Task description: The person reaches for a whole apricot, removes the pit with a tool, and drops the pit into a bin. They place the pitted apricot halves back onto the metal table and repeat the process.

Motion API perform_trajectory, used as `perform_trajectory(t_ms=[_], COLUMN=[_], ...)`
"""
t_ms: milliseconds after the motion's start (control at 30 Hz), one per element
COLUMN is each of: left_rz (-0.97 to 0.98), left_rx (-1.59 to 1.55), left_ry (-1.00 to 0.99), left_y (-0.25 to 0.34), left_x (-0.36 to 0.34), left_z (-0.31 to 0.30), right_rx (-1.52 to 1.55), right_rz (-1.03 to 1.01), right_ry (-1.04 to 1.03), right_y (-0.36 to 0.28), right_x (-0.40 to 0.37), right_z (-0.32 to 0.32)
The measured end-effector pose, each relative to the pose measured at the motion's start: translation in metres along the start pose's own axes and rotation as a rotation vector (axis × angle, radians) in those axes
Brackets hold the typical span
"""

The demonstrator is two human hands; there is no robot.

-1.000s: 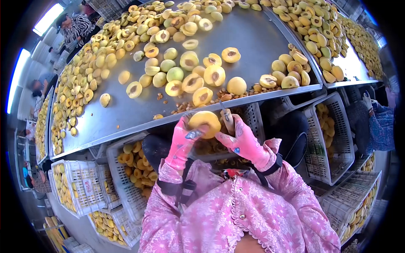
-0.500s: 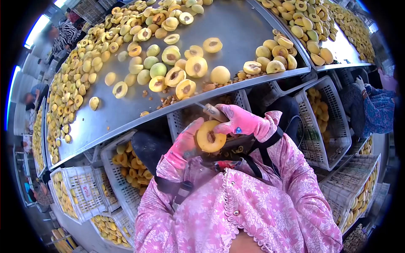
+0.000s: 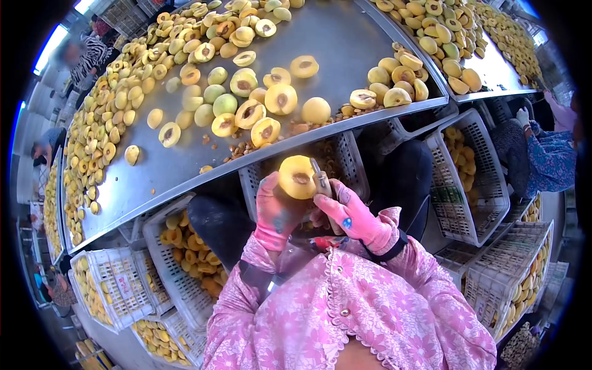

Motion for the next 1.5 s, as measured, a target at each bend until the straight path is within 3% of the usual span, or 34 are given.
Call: perform_trajectory(t_ms=[33, 133, 167, 400, 500, 733, 1033, 1133, 1500], left_rz=[-0.047, -0.111, 0.020, 0.005, 0.143, 0.316, 0.392, 0.398, 0.439], left_rx=[-0.063, 0.217, 0.335, 0.150, 0.298, 0.531, 0.436, 0.444, 0.521], left_ry=[0.050, -0.133, -0.110, 0.191, 0.240, 0.240, 0.112, 0.113, 0.232], left_y=[0.001, 0.021, 0.024, 0.022, 0.014, 0.008, 0.001, -0.002, -0.012], left_x=[0.003, -0.009, -0.010, -0.010, -0.014, -0.013, -0.011, -0.011, 0.002], left_z=[-0.001, 0.010, 0.012, 0.002, 0.018, 0.020, 0.017, 0.018, -0.004], right_rx=[0.034, -0.186, -0.217, -0.704, -0.783, -0.848, -0.957, -1.009, -0.951], right_rz=[-0.039, -0.156, -0.179, -0.147, -0.183, -0.240, -0.286, -0.165, -0.075], right_ry=[0.014, 0.065, 0.085, 0.141, 0.071, 0.112, 0.173, 0.202, 0.101], right_y=[0.006, 0.003, -0.001, -0.006, -0.011, 0.009, 0.015, 0.010, 0.041], right_x=[0.002, 0.007, 0.008, 0.003, -0.010, -0.006, 0.001, 0.000, 0.009], right_z=[-0.001, -0.011, -0.012, -0.012, 0.000, 0.003, 0.005, 0.009, -0.004])
Point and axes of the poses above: each hand's wrist, its own x-axis towards the middle knuckle, its own z-axis out of the palm, y = z × x, the point moved 2 cm from there along x, towards the middle knuckle
